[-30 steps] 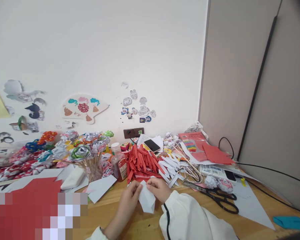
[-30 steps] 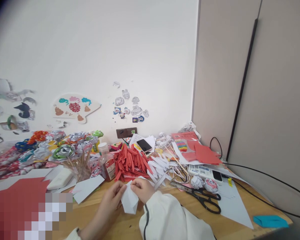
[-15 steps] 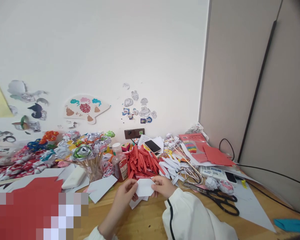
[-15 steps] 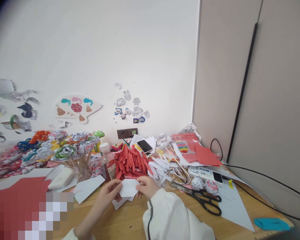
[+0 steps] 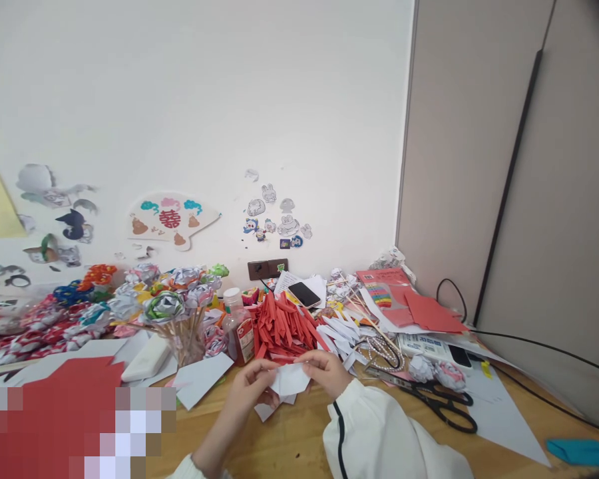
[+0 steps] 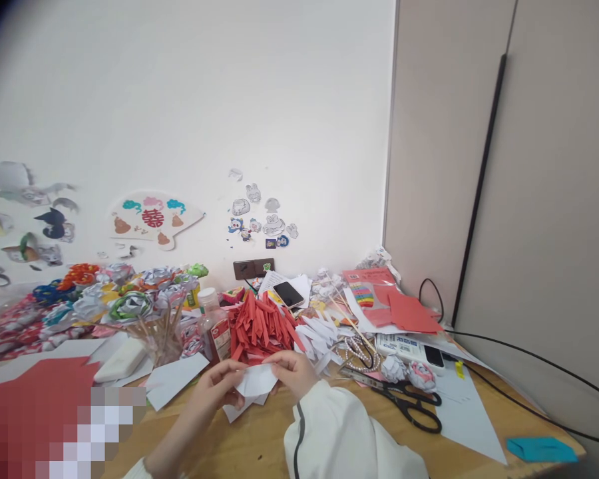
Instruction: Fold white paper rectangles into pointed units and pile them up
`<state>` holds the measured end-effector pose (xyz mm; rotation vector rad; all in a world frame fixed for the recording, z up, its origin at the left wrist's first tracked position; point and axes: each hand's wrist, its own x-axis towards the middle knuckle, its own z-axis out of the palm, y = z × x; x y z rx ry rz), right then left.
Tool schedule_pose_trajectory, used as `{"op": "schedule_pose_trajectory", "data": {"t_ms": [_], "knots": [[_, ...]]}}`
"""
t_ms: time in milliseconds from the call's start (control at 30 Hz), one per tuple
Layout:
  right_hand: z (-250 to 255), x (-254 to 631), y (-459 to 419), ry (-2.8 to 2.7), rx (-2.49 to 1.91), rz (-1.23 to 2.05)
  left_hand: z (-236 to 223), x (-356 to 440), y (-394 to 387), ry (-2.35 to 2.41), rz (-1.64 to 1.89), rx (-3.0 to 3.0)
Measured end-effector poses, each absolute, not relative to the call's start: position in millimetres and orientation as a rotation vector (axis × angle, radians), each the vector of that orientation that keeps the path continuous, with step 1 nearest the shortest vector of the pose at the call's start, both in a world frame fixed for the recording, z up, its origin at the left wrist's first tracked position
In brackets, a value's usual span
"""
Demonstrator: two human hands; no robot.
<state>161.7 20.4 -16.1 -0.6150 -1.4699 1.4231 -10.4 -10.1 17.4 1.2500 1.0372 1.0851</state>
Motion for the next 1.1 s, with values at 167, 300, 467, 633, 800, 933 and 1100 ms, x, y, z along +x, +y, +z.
{"op": "schedule_pose_trajectory", "data": {"t_ms": [167, 300, 467, 633, 800, 933, 1100], "knots": [[-14, 161, 19, -1.438, -0.581, 1.482, 20, -10, -12, 1.033, 1.138, 1.254], [-13, 158, 19, -1.374, -0.592, 1.457, 23, -8, -14, 1.021, 1.227, 1.170], [-10, 162, 15, -1.501, -0.634, 1.233, 23, -7, -16, 0.964, 1.139, 1.179], [-8, 167, 12, -1.761, -0.705, 0.922, 23, -7, -16, 1.043, 1.033, 1.208], [-12, 169, 14, -1.800, -0.746, 1.005, 23, -7, -16, 1.068, 0.994, 1.296], [-11, 170, 16, -1.882, -0.791, 0.929, 19, -8, -15, 1.061, 0.983, 1.409], [-17, 169, 22, -1.968, -0.897, 0.845, 16, -8, -14, 1.089, 0.982, 1.517]]}}
